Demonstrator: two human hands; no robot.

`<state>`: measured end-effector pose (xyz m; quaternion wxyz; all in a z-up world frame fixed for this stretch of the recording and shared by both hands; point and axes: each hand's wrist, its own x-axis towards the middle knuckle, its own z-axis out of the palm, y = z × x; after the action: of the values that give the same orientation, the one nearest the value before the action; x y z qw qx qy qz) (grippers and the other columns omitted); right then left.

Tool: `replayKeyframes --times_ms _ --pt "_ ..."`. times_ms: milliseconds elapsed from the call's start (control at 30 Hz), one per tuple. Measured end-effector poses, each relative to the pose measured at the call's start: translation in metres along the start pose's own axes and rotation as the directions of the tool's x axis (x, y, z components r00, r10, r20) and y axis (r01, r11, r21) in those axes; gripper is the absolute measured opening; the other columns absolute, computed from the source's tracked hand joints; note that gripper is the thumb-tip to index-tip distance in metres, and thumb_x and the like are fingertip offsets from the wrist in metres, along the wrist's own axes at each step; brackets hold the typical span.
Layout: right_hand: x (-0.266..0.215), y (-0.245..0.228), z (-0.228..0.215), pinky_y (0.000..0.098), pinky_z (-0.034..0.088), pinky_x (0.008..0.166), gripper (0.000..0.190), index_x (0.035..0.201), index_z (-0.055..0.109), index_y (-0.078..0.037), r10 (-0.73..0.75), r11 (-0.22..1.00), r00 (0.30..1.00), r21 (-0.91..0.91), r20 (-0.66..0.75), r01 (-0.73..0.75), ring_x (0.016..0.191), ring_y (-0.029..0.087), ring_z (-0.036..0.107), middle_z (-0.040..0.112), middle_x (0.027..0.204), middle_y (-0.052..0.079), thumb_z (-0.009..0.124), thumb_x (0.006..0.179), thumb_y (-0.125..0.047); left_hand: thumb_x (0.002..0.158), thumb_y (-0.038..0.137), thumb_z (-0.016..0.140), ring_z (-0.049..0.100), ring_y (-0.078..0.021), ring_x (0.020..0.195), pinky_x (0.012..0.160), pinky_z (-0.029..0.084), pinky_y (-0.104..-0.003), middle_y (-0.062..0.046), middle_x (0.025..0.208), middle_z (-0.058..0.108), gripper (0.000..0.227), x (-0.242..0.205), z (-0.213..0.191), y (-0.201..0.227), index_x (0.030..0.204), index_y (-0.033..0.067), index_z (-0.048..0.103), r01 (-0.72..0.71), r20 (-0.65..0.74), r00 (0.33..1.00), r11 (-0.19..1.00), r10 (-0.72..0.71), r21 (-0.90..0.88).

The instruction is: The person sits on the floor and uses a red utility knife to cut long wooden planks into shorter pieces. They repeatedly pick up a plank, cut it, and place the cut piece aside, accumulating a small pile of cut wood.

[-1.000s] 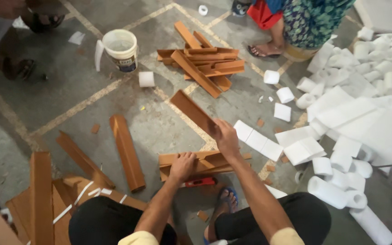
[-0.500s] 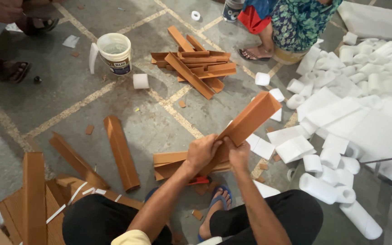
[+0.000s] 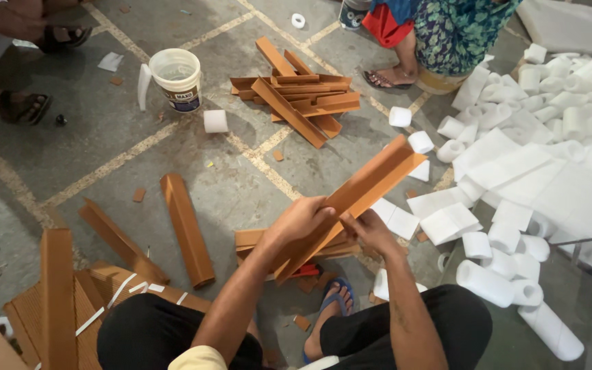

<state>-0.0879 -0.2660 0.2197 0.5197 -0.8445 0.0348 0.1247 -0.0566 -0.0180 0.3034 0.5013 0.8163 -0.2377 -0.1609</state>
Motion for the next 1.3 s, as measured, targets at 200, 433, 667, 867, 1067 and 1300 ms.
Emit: replayKeyframes --times_ms 200,433,667,867,1067,1300 --pt "0.016 0.02 0.041 0.0317 0.054 0.073 0.033 0.116 0.069 -0.002 -0.717 0.696 0.618 -0.379 -0.324 0.61 0.09 0.019 0.069 0.074 0.1 0.014 0.053 0.116 -0.031 0.099 0.03 0.057 0.07 -0.0384 0.097 0.084 0.054 -0.045 -0.022 0.101 0.074 0.033 0.014 0.016 -0.02 0.115 0.0048 0.072 0.019 -0.107 0.994 0.993 -0.007 0.115" --pt "0.016 0.015 0.062 0.0348 0.049 0.067 0.041 0.095 0.066 0.002 -0.205 0.948 0.788 0.083 -0.581 0.308 0.073 0.016 0.056 0.062 0.079 0.009 0.053 0.114 -0.031 0.104 0.03 0.053 0.065 -0.0121 0.089 0.081 0.054 -0.033 -0.007 0.098 0.073 0.037 0.035 0.08 -0.046 0.117 -0.0016 0.066 0.002 -0.204 0.95 0.657 -0.238 -0.754" --pt "0.015 0.034 0.034 0.0331 0.057 0.07 0.043 0.111 0.075 -0.004 0.13 0.933 0.975 -0.355 0.179 -0.059 0.071 0.02 0.069 0.076 0.088 0.005 0.049 0.099 -0.036 0.095 0.031 0.058 0.071 -0.0379 0.097 0.084 0.054 -0.047 -0.022 0.1 0.074 0.034 0.017 -0.014 -0.066 0.119 0.0116 0.071 0.058 -0.059 0.997 0.961 -0.044 0.269" --pt "0.017 0.088 0.117 0.041 0.046 0.104 0.051 0.151 0.049 -0.005 -0.163 0.987 0.976 0.027 0.145 0.161 0.122 0.033 0.061 0.064 0.135 0.021 0.049 0.105 -0.027 0.099 0.029 0.049 0.068 -0.0415 0.104 0.086 0.052 -0.049 -0.023 0.108 0.073 0.036 0.035 0.012 -0.126 0.12 0.0077 0.069 0.15 -0.471 0.864 0.984 -0.177 -0.095" --pt "0.031 0.099 0.155 0.0418 0.046 0.107 0.052 0.148 0.051 -0.001 -0.051 0.997 0.995 -0.063 -0.088 0.046 0.126 0.035 0.062 0.065 0.133 0.022 0.053 0.104 -0.029 0.108 0.034 0.049 0.069 -0.0391 0.108 0.092 0.053 -0.047 -0.023 0.114 0.073 0.041 0.049 0.053 -0.176 0.126 0.001 0.065 -0.078 -0.734 0.661 0.957 -0.159 -0.278" --pt "0.156 0.051 0.036 0.0369 0.056 0.056 0.049 0.13 0.061 0.002 -0.135 0.989 0.948 -0.096 -0.289 0.112 0.057 0.021 0.07 0.07 0.072 0.009 0.061 0.1 -0.037 0.097 0.037 0.056 0.073 -0.0333 0.097 0.083 0.056 -0.045 -0.016 0.108 0.074 0.043 0.022 -0.003 -0.22 0.127 0.0075 0.064 0.283 -0.694 0.59 0.911 -0.411 -0.299"
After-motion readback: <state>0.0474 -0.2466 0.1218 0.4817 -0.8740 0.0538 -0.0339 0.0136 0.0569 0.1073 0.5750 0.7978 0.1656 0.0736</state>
